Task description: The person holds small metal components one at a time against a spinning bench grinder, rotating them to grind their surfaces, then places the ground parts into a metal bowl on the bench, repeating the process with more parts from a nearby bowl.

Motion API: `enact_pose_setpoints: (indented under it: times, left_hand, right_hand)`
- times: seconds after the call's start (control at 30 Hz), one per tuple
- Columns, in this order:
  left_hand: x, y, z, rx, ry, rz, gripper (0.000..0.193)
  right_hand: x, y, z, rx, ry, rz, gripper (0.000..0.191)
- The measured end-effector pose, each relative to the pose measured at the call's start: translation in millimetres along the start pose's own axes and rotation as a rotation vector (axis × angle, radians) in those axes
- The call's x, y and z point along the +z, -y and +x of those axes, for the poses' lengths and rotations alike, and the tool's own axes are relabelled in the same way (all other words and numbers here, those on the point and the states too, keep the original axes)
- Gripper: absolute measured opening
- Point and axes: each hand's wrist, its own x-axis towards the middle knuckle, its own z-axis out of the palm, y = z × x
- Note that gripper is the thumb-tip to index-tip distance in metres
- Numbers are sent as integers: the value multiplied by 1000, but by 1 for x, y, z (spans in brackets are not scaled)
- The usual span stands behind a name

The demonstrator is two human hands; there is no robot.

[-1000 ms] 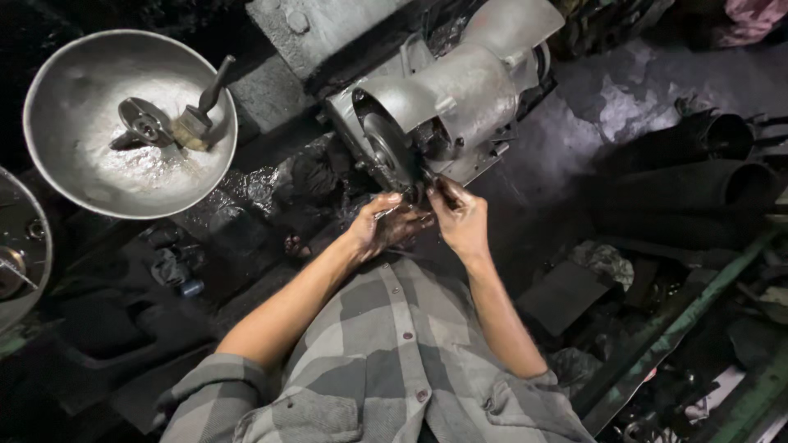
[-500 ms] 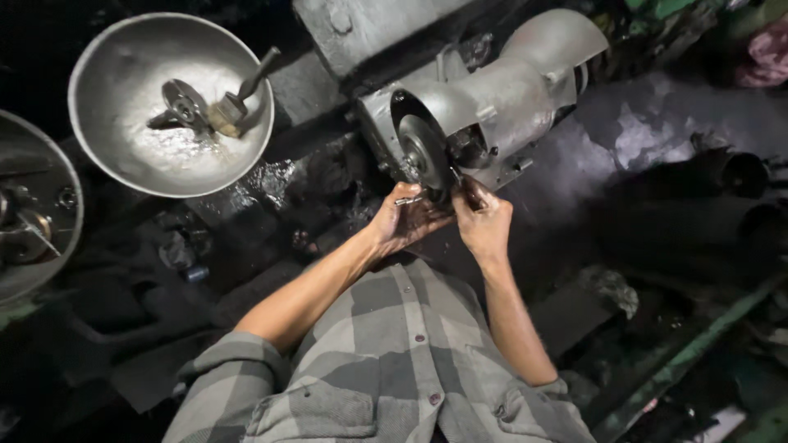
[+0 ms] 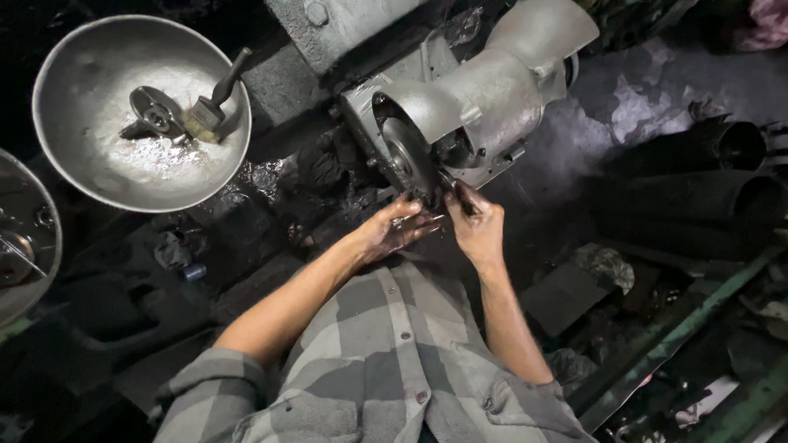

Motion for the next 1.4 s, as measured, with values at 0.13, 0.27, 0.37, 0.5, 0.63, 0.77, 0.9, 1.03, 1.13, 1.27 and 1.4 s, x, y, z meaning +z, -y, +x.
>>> enact_pose_setpoints:
  times: [0.13,0.27,0.37,0.5,0.63,0.77,0.9,1.03,1.13,1.27,1.4]
  left_hand:
    - [-5,2,10,69,144,-14,61]
    - [-9,-2,13,36,108,15,70]
    - [-9,-5,12,-13,81,-49,69]
    - [-4,-6,9,35,66,-105,63]
    - [-1,-12,1,-20,-48,38,64]
    - [1,-16,-12,26,-104,483,76]
    - [11,-11,-9,128,-83,419,73]
    - [14,-5,2,29,-36,15,70]
    - [6,-3,8,64,72,-83,62]
    - [-10,-2,14,110,135,-181,37]
    - [-11,-4,16,119,88,-143,31]
  right_hand:
    - [-4,19,9,-144,3,-176,22]
    - [-1,35,9,-205,19,-89,23]
    - [3,39,10,-167,9,-131,24]
    - [4,30,7,-64,-3,-260,21]
    - [-2,6,-5,-54,20,14,24]
    - [-5,-17,-14,87,88,113,28]
    - [5,-21,-11,-49,-14,118,28]
    - [3,-4,-2,-205,-46,-84,25]
    - [-1,11,5,-163,-20,-155,26]
    - [4,19,8,-155,-29,-145,26]
    - [10,14,6,-168,-26,-48,26]
